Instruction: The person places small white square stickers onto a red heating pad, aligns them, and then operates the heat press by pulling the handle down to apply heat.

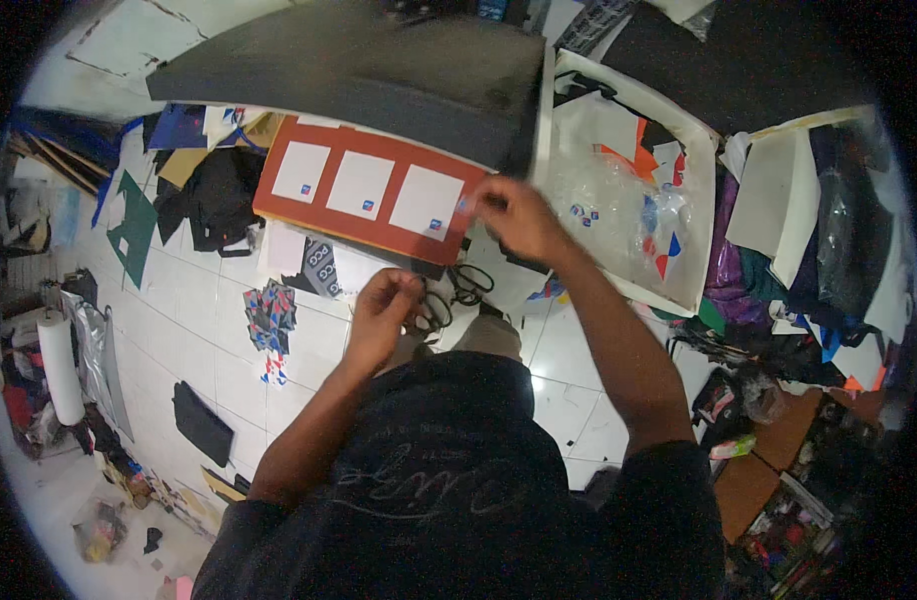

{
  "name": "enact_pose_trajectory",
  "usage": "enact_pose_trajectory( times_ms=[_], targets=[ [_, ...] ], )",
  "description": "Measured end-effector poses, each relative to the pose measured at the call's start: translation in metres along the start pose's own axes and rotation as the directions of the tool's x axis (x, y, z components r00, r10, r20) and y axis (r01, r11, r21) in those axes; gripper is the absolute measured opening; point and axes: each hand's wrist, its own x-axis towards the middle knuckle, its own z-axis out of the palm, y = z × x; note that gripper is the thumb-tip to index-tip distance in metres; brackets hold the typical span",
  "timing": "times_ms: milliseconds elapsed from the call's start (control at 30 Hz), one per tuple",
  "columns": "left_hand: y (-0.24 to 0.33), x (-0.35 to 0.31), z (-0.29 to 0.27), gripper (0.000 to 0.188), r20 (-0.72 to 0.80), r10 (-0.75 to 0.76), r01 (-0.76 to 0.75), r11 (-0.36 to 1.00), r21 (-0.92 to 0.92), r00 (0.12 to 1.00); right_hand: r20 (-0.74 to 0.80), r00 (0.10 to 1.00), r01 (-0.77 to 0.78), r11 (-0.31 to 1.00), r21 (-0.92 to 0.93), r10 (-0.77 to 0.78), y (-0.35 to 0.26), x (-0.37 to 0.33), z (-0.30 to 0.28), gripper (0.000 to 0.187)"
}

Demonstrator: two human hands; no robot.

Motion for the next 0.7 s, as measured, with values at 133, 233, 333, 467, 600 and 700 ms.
enact_pose_trajectory(
  times_ms=[133,233,333,467,600,700],
  targets=[
    [-0.022,-0.006,-0.083,0.012,-0.013,0.131,-0.124,0.965,0.231,0.991,-0.095,0.995,-0.032,0.980,-0.198,0.013,0.053,0.067,-0.021,0.016],
    [-0.051,-0.020,-0.159,0.014,-0.164,0.030,0.032,0.931,0.364,0.986,-0.047,0.997,0.034,0.924,-0.380,-0.056,0.029,0.102,-0.017,0.017],
    [-0.065,-0.029,-0.209,0.018,-0.229,-0.060,0.150,0.905,0.399,0.972,-0.146,0.988,-0.039,0.828,-0.559,-0.052,0.092,0.114,-0.035,0.019],
    [-0.113,-0.046,-0.287,0.021,-0.353,-0.149,0.315,0.821,0.476,0.924,-0.145,0.989,-0.094,0.788,-0.609,0.006,0.097,0.123,-0.023,0.023],
    [-0.138,-0.059,-0.324,0.025,-0.402,-0.278,0.451,0.775,0.443,0.872,-0.192,0.978,-0.181,0.806,-0.563,0.086,0.085,0.117,-0.018,0.024],
    [-0.148,-0.059,-0.333,0.026,-0.395,-0.328,0.485,0.771,0.413,0.858,-0.217,0.965,-0.247,0.795,-0.554,0.149,0.078,0.117,-0.014,0.024]
  ],
)
